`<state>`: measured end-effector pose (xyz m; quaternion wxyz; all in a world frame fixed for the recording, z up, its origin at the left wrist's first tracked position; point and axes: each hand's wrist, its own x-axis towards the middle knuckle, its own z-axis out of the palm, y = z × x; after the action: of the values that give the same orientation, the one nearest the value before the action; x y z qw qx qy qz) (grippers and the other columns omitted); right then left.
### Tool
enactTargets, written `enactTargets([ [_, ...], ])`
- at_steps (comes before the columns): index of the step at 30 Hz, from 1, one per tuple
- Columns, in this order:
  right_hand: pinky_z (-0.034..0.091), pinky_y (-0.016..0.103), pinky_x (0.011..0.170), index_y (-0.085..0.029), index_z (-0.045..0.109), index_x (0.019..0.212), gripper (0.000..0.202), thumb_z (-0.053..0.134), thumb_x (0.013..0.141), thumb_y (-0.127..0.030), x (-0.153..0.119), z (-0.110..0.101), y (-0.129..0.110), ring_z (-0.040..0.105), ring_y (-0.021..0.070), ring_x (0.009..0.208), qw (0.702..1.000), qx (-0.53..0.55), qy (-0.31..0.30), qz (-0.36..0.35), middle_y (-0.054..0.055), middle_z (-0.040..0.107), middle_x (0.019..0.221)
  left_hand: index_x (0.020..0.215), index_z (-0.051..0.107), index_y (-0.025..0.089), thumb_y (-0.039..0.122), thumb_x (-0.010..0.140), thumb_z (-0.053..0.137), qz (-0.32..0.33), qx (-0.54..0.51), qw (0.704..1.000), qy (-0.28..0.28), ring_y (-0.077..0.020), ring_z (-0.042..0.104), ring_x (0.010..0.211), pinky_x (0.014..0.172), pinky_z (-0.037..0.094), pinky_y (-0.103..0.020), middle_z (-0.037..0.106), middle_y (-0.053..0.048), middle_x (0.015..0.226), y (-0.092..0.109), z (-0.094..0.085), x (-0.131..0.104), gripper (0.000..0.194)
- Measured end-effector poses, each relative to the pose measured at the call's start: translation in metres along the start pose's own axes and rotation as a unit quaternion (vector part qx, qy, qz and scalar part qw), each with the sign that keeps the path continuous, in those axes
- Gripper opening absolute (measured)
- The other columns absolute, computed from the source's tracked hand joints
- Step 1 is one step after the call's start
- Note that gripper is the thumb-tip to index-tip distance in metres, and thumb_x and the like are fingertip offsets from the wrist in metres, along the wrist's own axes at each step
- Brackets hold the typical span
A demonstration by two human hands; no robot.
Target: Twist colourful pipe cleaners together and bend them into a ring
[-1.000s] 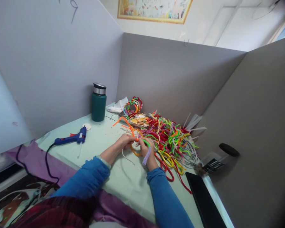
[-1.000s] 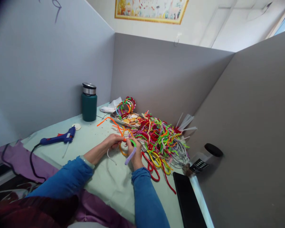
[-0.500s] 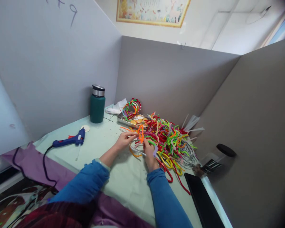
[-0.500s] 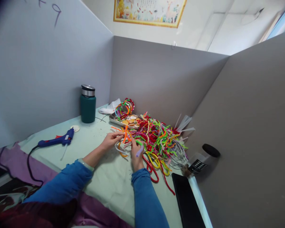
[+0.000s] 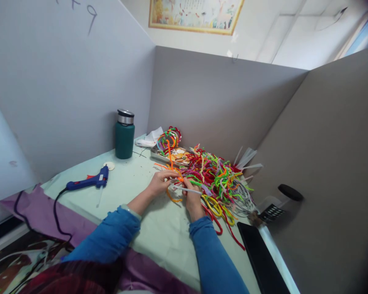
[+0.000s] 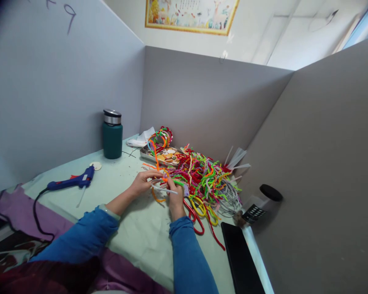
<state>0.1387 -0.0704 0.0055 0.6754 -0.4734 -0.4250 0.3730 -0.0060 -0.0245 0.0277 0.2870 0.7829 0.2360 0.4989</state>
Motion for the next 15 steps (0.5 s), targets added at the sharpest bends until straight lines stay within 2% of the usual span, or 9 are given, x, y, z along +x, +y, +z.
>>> enactTargets([
  [6, 0.027, 0.023, 0.04, -0.019, 0.046, 0.052, 0.036, 0.06, 0.072, -0.046, -0.004, 0.0034, -0.0037, 0.033, 0.0079, 0.04, 1.0, 0.029, 0.002, -0.005, -0.006, 0.041, 0.046, 0.088, 0.072, 0.018, 0.032, 0.074, 0.065, 0.01, 0.023, 1.0, -0.004, -0.0185, 0.062, 0.088, 0.082, 0.046, -0.031, 0.069, -0.011, 0.095, -0.0006, 0.0012, -0.0012, 0.021],
  [13, 0.03, 0.023, 0.041, -0.02, 0.046, 0.059, 0.033, 0.055, 0.076, -0.046, -0.0052, 0.0039, -0.0056, 0.036, 0.0092, 0.041, 0.999, 0.007, -0.021, -0.047, -0.006, 0.039, 0.049, 0.086, 0.072, 0.017, 0.033, 0.074, 0.064, -0.056, 0.021, 0.998, 0.011, -0.0173, 0.062, 0.078, 0.073, 0.046, -0.027, 0.07, -0.008, 0.086, -0.0003, 0.0046, -0.0029, 0.021],
  [15, 0.031, 0.024, 0.04, -0.02, 0.048, 0.062, 0.032, 0.05, 0.08, -0.046, -0.005, 0.0037, -0.0049, 0.036, 0.0097, 0.041, 0.994, -0.048, -0.027, -0.096, -0.006, 0.04, 0.048, 0.086, 0.072, 0.016, 0.034, 0.075, 0.062, -0.075, 0.004, 0.997, 0.014, -0.0175, 0.062, 0.077, 0.072, 0.046, -0.026, 0.07, -0.007, 0.084, 0.0004, 0.0056, -0.0038, 0.024],
])
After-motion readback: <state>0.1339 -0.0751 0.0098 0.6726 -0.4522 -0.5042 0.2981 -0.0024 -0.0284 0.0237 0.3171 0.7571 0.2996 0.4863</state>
